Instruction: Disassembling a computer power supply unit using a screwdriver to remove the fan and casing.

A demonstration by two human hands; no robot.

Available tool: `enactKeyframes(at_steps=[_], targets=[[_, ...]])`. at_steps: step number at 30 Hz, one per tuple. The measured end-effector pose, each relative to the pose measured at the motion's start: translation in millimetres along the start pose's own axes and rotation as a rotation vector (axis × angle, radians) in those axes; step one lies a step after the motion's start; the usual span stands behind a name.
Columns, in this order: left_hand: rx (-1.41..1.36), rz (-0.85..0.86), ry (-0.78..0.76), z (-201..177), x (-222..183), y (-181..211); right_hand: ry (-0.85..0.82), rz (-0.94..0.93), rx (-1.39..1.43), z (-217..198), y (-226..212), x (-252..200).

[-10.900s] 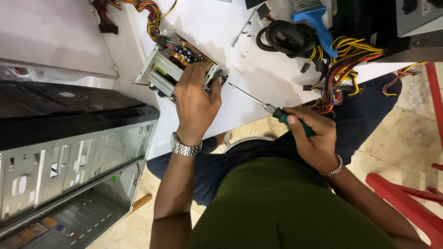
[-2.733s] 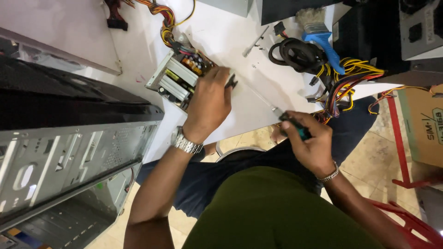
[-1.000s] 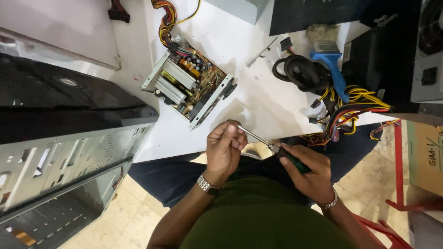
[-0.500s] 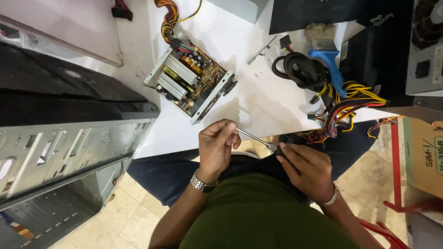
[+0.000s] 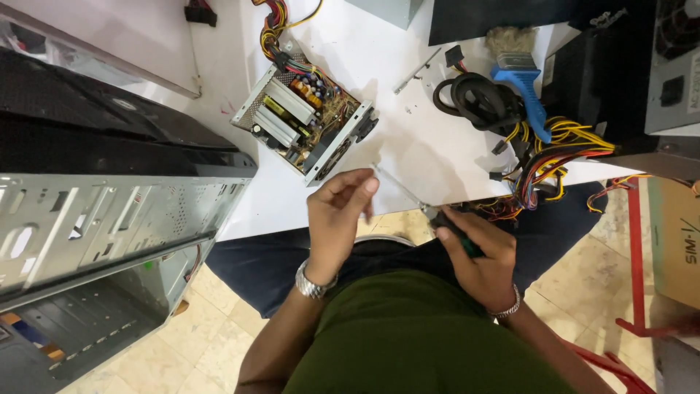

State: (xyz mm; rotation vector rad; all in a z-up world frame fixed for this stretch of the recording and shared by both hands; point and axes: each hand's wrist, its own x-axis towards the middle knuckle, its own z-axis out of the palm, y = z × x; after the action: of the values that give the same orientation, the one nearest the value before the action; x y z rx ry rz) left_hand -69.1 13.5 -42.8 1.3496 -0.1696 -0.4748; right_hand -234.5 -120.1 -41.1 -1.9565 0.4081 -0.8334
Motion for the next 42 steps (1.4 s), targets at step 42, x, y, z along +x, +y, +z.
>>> enactKeyframes(at_steps=[42], targets=[[1.019,0.682,-0.136,-5.1,64.1,53.7,-0.005,-0.082,-0.034,35.2,2.0,36.0]])
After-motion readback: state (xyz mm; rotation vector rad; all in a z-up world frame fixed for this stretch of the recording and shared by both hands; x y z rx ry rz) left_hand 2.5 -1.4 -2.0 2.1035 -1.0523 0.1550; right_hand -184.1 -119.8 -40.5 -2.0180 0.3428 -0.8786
